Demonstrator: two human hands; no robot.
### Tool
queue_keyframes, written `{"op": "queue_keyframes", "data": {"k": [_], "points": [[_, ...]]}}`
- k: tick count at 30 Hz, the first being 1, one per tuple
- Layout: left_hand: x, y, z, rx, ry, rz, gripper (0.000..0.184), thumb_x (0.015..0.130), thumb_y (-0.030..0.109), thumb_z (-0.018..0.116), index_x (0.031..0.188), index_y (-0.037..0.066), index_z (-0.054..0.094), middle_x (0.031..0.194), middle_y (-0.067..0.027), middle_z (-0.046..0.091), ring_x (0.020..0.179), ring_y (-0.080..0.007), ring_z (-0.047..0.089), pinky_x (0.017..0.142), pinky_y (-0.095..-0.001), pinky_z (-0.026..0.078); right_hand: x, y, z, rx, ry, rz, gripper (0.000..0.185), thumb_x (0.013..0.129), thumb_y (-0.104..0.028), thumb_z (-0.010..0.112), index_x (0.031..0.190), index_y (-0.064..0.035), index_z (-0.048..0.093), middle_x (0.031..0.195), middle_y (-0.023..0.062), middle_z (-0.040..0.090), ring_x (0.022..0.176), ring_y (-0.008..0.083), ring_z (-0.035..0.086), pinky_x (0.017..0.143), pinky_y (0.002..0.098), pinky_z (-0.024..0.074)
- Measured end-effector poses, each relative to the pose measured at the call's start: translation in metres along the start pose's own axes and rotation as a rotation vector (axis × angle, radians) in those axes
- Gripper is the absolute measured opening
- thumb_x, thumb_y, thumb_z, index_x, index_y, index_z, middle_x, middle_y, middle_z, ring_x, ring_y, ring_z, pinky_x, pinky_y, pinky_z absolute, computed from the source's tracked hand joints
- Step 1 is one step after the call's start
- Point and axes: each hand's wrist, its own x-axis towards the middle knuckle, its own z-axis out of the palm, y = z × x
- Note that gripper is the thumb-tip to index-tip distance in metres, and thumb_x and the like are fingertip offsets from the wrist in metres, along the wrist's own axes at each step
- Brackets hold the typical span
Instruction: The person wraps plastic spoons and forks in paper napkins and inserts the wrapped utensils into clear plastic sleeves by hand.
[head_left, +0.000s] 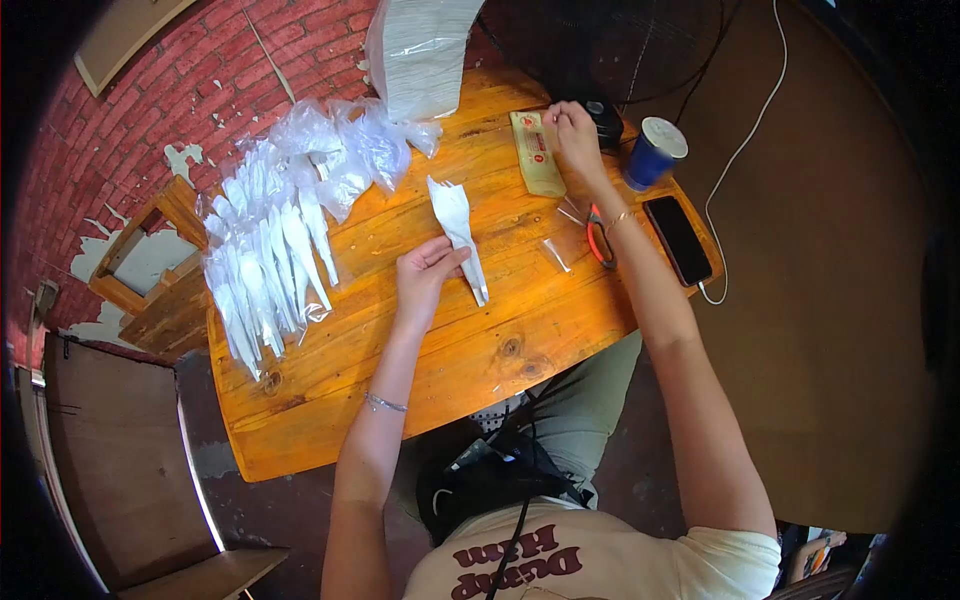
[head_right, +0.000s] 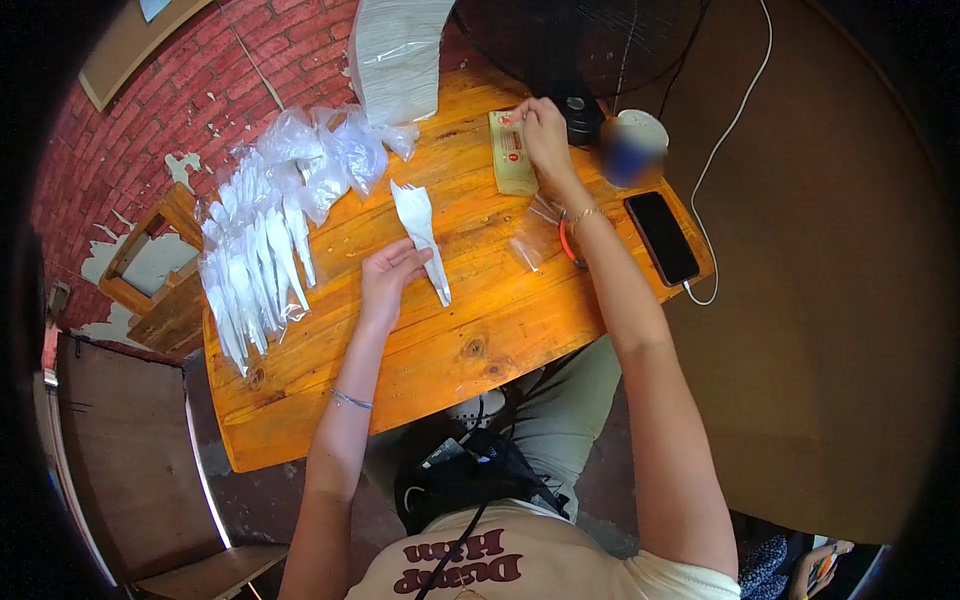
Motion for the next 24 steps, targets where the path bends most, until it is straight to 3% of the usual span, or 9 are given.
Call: {"op": "queue_keyframes", "data": {"k": [5,7,9,11,13,17,20,23,24], "points": [[-0.002,-0.003,-0.001,0.004,0.0,-0.011,0.021,0.081,0.006,0.064,0.1,-0.003,0.062,0.094,-0.0081,0.066,0.081,-0.0123,0.062,0.071,-0.0256,0.049,-0.005,-0.039,-0.052,0.357,-0.247,0.499,0.033,0.082,-0.023,0.055,0.057,-0.0015,0.051,0.05,0.0013,0.044,0.049,0.0082,0.042,0.048,0.0244,0.0333],[-0.003,-0.002,0.002,0.057,-0.013,-0.027,0.021,0.081,0.006,0.064,0.1,-0.003,0.062,0.094,-0.008,0.066,0.081,-0.0124,0.062,0.071,-0.0257,0.049,-0.005,-0.08,-0.078,-0.306,-0.478,0.458,0.042,0.072,-0.033,0.069,0.054,0.0008,0.052,0.045,0.0051,0.046,0.043,0.013,0.046,0.044,0.0284,0.0354],[-0.002,0.0,0.008,0.043,-0.051,-0.036,0.022,0.081,0.006,0.063,0.101,-0.003,0.062,0.094,-0.0081,0.066,0.082,-0.0126,0.062,0.072,-0.0258,0.049,-0.029,-0.098,-0.104,-0.575,-0.571,0.357,0.038,0.067,-0.031,0.073,0.058,0.0022,0.056,0.05,0.0133,0.054,0.048,0.0234,0.056,0.049,0.034,0.0435],[-0.003,0.002,0.019,-0.035,-0.112,-0.053,0.022,0.081,0.007,0.063,0.101,-0.003,0.062,0.095,-0.0085,0.066,0.082,-0.0128,0.062,0.073,-0.026,0.049,-0.054,-0.119,-0.117,-0.711,-0.721,0.528,0.035,0.061,-0.029,0.078,0.064,0.0014,0.06,0.061,0.0139,0.061,0.056,0.0233,0.06,0.053,0.0349,0.0448],[-0.003,0.006,0.03,-0.1,-0.158,-0.075,0.021,0.083,0.007,0.061,0.101,-0.003,0.061,0.095,-0.0087,0.065,0.083,-0.013,0.062,0.073,-0.026,0.049,-0.086,-0.106,-0.123,-0.823,-0.831,0.459,0.037,0.057,-0.028,0.08,0.068,0.0016,0.06,0.065,0.0153,0.061,0.062,0.0282,0.06,0.058,0.0356,0.0467],[0.007,0.007,0.057,-0.228,-0.195,-0.11,0.02,0.082,0.008,0.062,0.1,-0.002,0.062,0.094,-0.0068,0.064,0.084,-0.0127,0.061,0.075,-0.0257,0.047,-0.114,-0.106,-0.129,-0.742,-0.531,0.288,0.037,0.056,-0.022,0.078,0.077,0.0023,0.059,0.076,0.0155,0.058,0.068,0.0306,0.06,0.065,0.0384,0.0478],[0.028,-0.003,0.081,-0.306,-0.273,-0.069,0.027,0.086,0.011,0.057,0.108,-0.004,0.056,0.105,-0.0124,0.062,0.095,-0.0159,0.059,0.085,-0.0295,0.044,-0.122,-0.117,-0.118,-0.836,-0.461,0.277,0.031,0.06,-0.018,0.074,0.077,0.0023,0.059,0.08,0.0157,0.057,0.07,0.0316,0.06,0.064,0.039,0.0479],[0.046,-0.027,0.105,-0.383,-0.223,-0.122,0.025,0.085,0.011,0.058,0.106,-0.002,0.057,0.103,-0.0114,0.062,0.092,-0.0152,0.059,0.082,-0.0275,0.044,-0.135,-0.097,-0.111,-0.768,-0.436,0.207,0.027,0.062,-0.017,0.071,0.078,0.0017,0.059,0.082,0.0159,0.056,0.072,0.0321,0.059,0.064,0.04,0.0475],[0.049,-0.035,0.114,-0.415,-0.207,-0.118,0.023,0.084,0.011,0.06,0.104,-0.002,0.058,0.1,-0.0094,0.063,0.09,-0.0142,0.059,0.08,-0.0264,0.044,-0.132,-0.105,-0.113,-0.724,-0.428,0.287,0.033,0.063,-0.019,0.071,0.087,0.0006,0.06,0.09,0.0179,0.058,0.085,0.0341,0.06,0.07,0.0407,0.0484]]}}
